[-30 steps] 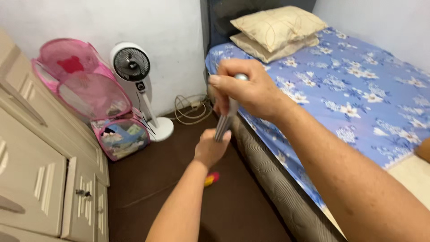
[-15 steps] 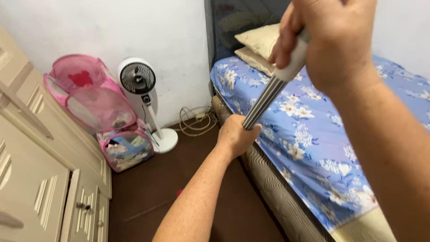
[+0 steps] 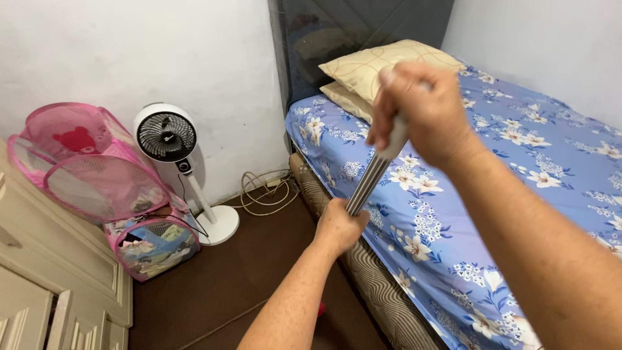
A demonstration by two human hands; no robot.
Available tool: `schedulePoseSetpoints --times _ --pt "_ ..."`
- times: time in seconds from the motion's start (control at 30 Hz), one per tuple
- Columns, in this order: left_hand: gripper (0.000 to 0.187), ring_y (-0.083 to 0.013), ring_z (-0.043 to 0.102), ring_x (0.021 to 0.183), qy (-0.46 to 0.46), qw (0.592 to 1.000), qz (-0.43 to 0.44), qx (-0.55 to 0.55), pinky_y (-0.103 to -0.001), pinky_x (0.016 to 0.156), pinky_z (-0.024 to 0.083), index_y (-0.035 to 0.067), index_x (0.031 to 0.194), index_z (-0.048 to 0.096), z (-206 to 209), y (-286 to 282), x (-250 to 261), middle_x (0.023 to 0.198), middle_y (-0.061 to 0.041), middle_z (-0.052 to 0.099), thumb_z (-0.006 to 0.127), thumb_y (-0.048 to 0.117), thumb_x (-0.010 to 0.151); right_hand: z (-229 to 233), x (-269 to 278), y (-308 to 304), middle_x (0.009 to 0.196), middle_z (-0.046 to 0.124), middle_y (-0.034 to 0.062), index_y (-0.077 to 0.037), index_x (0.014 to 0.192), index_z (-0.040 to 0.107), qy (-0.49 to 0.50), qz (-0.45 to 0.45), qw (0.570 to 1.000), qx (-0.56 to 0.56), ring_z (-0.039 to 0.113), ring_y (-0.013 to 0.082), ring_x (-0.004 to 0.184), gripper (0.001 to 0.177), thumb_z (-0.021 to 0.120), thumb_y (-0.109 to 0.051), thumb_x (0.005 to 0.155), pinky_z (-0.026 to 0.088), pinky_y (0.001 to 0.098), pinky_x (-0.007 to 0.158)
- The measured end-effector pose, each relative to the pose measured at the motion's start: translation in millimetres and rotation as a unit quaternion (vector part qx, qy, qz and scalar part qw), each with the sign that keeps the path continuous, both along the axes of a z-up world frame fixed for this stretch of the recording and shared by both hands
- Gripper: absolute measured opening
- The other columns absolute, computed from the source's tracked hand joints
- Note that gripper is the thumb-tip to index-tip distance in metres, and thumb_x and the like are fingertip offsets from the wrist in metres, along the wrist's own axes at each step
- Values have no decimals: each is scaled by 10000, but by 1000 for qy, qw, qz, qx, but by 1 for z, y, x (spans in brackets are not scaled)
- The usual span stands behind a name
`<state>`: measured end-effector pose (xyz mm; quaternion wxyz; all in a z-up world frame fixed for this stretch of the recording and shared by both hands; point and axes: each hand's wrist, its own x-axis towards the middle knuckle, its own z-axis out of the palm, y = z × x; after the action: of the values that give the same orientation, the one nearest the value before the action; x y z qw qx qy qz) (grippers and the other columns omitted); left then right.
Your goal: The person sweeps the bedroom floor with a broom, moving it back and forth across the carpeted area near the bed and storage drawers. The person repeatedly sweeps the same floor area without visible debris removal.
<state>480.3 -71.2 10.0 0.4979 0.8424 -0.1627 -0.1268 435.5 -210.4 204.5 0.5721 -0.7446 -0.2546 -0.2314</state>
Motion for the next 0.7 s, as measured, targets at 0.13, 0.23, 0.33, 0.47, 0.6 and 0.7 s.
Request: schedulePoseSetpoints --times 0.13,0.23,0.33,0.47,0.6,0.7 --pt "279 -248 723 732 -30 998 -11 50 -417 742 554 57 763 700 55 -13 7 741 -109 728 678 329 826 40 2 -15 649 549 119 -65 836 517 -18 -7 998 52 587 216 526 324 572 -246 1099 621 434 608" --pt "260 -236 703 711 -66 997 -7 46 -412 723 549 82 738 700 64 -18 27 719 -90 709 644 322 821 54 2 -18 653 540 109 -61 825 510 -69 -33 997 27 617 209 527 362 573 -251 1127 643 417 635" --pt "236 -194 672 662 -73 997 -29 25 -389 677 551 87 707 679 45 -14 68 675 -57 679 609 273 835 49 15 -1 642 563 111 -58 807 520 -86 -43 995 6 629 206 515 357 576 -232 1114 625 386 578" --pt "307 -162 512 566 -49 976 -144 -154 -400 526 442 -4 624 556 -20 -1 122 597 -59 554 651 183 849 5 35 48 582 615 80 -73 720 543 -48 -105 991 -63 637 152 472 355 583 -188 1053 579 325 478" --pt "286 -147 513 545 -9 954 -224 -200 -355 511 408 41 651 584 -70 10 132 597 -28 546 704 210 849 -30 47 81 600 597 53 -73 717 595 26 -157 984 -80 641 124 488 337 606 -199 1029 558 315 449" --pt "322 -185 587 539 -54 969 -219 -99 -368 558 481 20 633 607 -67 17 118 563 -77 605 711 252 829 -25 54 73 563 609 55 -91 727 578 29 -171 984 -26 618 137 419 332 566 -224 1031 621 336 460"
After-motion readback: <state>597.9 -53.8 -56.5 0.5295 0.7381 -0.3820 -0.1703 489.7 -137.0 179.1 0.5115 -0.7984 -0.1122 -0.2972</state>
